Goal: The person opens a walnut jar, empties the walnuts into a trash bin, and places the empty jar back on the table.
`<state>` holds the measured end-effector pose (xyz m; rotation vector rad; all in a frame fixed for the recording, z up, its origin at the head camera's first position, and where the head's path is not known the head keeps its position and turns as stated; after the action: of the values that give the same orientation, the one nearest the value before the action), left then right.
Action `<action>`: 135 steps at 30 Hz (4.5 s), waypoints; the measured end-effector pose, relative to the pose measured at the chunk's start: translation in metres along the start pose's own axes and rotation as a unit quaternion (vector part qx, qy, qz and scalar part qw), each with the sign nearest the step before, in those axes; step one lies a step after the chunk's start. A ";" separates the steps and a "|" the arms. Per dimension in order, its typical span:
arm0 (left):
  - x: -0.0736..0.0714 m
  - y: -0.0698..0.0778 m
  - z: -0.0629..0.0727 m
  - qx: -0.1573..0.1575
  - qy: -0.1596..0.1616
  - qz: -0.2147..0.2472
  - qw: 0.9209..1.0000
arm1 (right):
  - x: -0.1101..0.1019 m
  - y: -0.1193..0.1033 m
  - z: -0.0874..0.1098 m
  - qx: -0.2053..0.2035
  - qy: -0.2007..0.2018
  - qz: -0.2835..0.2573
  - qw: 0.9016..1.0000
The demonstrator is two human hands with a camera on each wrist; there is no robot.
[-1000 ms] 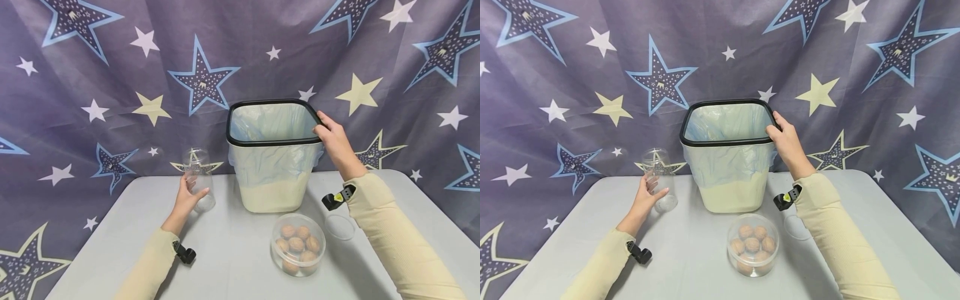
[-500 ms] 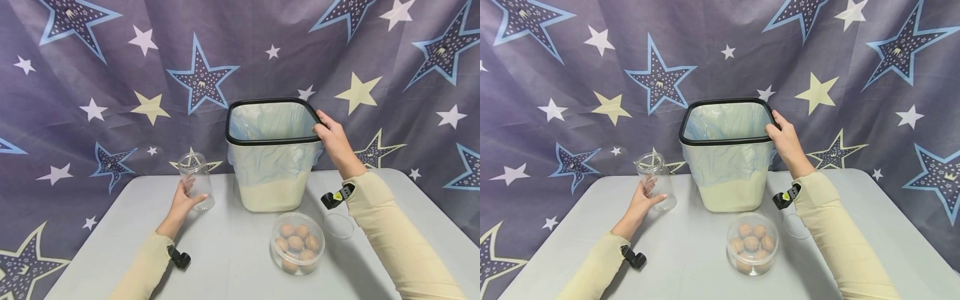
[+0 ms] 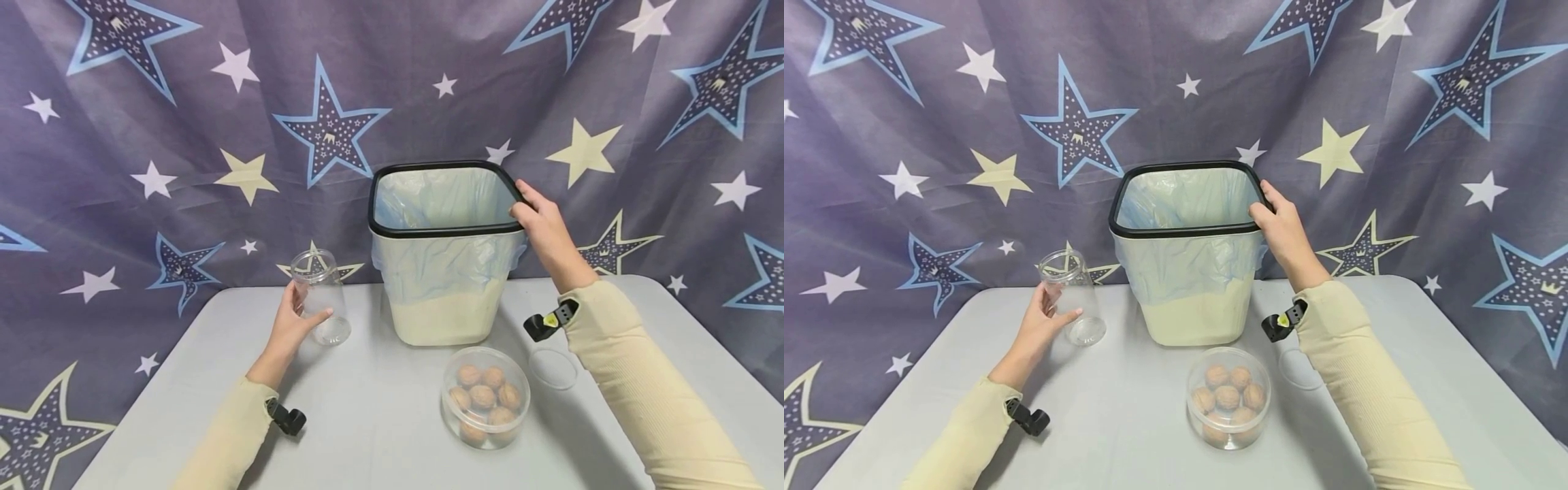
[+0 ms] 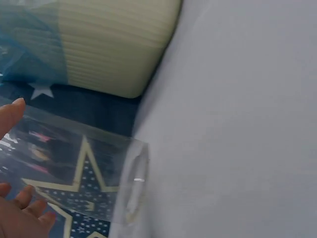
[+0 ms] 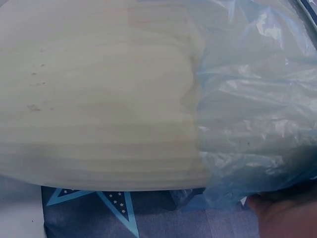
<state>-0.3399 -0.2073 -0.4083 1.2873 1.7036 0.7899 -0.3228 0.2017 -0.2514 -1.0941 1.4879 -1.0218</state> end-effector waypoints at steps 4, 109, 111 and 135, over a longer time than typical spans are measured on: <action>-0.007 0.009 -0.004 0.027 0.014 0.002 1.000 | 0.001 -0.001 0.001 0.001 0.000 -0.001 1.000; 0.135 0.075 0.125 0.008 -0.270 0.221 0.937 | -0.012 0.142 0.121 -0.159 -0.254 0.133 0.945; 0.136 0.075 0.126 0.001 -0.272 0.221 0.937 | -0.012 0.149 0.123 -0.158 -0.279 0.124 0.939; 0.154 0.077 0.119 0.012 -0.280 0.195 0.940 | 0.000 0.180 0.132 -0.035 -0.371 0.060 0.926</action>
<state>-0.2191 -0.0383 -0.4340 1.7006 1.0216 0.5422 -0.2180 0.2350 -0.4455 -1.2379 0.9520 -0.3839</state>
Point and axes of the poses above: each hand's wrist, its own z-axis away from the middle knuckle, its own x-axis out of the palm, y = z × x, the point moved 1 cm from there along -z, towards the middle knuckle, and after that the axes turned 13 degrees about x, right-handed, at the moved point
